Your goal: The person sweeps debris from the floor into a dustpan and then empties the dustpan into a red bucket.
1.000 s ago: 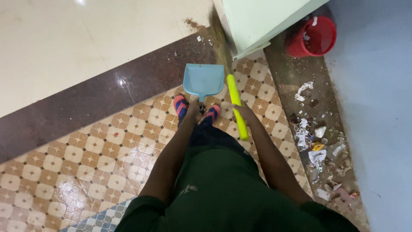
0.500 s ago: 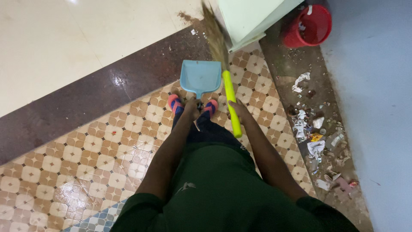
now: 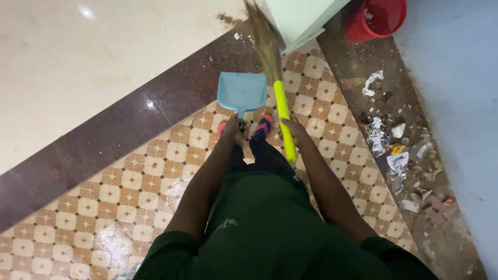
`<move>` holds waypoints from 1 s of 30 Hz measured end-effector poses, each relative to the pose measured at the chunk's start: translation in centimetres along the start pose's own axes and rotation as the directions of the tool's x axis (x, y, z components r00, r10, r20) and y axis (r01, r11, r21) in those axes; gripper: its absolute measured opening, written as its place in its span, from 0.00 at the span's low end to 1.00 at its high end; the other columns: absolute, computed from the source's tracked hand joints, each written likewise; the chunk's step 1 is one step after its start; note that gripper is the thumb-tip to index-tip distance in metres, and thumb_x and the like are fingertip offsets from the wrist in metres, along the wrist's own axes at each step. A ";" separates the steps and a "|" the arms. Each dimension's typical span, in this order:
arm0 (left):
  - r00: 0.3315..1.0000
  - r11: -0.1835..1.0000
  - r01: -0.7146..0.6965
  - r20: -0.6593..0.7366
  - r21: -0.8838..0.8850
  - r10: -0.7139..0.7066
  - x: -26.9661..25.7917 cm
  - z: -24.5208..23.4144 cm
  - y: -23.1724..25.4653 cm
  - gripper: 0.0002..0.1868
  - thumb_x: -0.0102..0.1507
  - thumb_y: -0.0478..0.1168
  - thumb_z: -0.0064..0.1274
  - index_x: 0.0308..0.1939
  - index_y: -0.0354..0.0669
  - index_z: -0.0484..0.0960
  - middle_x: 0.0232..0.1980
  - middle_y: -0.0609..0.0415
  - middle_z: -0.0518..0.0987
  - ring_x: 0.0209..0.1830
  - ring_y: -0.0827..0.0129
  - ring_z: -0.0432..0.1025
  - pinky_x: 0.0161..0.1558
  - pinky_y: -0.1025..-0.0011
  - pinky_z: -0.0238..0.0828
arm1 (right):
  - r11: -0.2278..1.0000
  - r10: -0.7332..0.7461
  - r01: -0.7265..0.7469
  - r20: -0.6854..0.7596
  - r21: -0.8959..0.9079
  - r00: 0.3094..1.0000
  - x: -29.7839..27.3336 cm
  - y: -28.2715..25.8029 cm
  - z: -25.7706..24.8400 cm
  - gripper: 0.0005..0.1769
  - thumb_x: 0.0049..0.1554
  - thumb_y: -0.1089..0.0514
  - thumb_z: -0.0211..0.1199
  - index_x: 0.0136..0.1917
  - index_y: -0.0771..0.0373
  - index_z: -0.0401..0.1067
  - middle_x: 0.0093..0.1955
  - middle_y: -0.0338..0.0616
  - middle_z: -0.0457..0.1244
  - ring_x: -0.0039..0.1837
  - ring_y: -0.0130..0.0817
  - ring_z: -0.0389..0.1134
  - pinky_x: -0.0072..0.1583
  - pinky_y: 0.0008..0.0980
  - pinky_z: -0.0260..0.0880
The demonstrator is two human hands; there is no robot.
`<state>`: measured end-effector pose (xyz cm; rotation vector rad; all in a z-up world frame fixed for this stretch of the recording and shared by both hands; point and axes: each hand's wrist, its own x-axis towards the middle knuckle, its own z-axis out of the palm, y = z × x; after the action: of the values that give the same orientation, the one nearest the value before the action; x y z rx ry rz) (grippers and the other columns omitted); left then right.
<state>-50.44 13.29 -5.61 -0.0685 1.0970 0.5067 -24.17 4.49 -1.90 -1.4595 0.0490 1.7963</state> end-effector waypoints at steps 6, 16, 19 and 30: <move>0.991 0.998 -0.043 0.129 0.050 0.037 -2.2 -3.2 0.8 0.09 0.68 0.34 0.41 0.51 0.43 0.72 0.31 0.52 0.71 0.23 0.66 0.67 0.23 0.65 0.65 | 0.963 -0.024 -0.014 -0.139 -0.268 0.990 -2.1 5.2 2.9 0.24 0.58 0.55 0.58 0.64 0.47 0.52 0.34 0.45 0.60 0.29 0.39 0.63 0.29 0.41 0.67; 0.997 0.993 0.044 -0.068 0.109 -0.037 -4.0 -7.2 0.6 0.13 0.68 0.35 0.39 0.55 0.53 0.73 0.37 0.55 0.72 0.29 0.67 0.68 0.34 0.62 0.70 | 0.973 -0.097 0.089 -0.029 -0.214 0.995 -1.3 6.8 5.4 0.26 0.62 0.54 0.57 0.72 0.50 0.55 0.39 0.44 0.61 0.32 0.33 0.65 0.30 0.33 0.68; 0.998 0.993 0.044 -0.046 0.111 -0.039 -4.2 -7.6 0.8 0.12 0.69 0.35 0.39 0.54 0.52 0.71 0.36 0.56 0.73 0.29 0.68 0.67 0.35 0.63 0.70 | 0.926 -0.175 0.109 -0.154 -0.362 0.972 -1.5 6.5 5.2 0.30 0.61 0.54 0.55 0.74 0.50 0.51 0.42 0.42 0.64 0.32 0.36 0.65 0.31 0.36 0.69; 0.998 0.998 -0.053 0.027 0.033 0.052 -4.8 -9.0 3.9 0.08 0.67 0.32 0.40 0.47 0.47 0.72 0.34 0.57 0.72 0.28 0.69 0.67 0.31 0.67 0.71 | 0.888 -0.220 0.088 -0.249 -0.452 0.943 -3.6 6.9 4.7 0.34 0.58 0.60 0.59 0.74 0.51 0.51 0.35 0.49 0.60 0.29 0.40 0.64 0.30 0.43 0.67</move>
<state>-61.26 12.30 -4.86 -0.0037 1.0840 0.5343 -32.05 0.16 -0.34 -1.9823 -0.3347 1.5014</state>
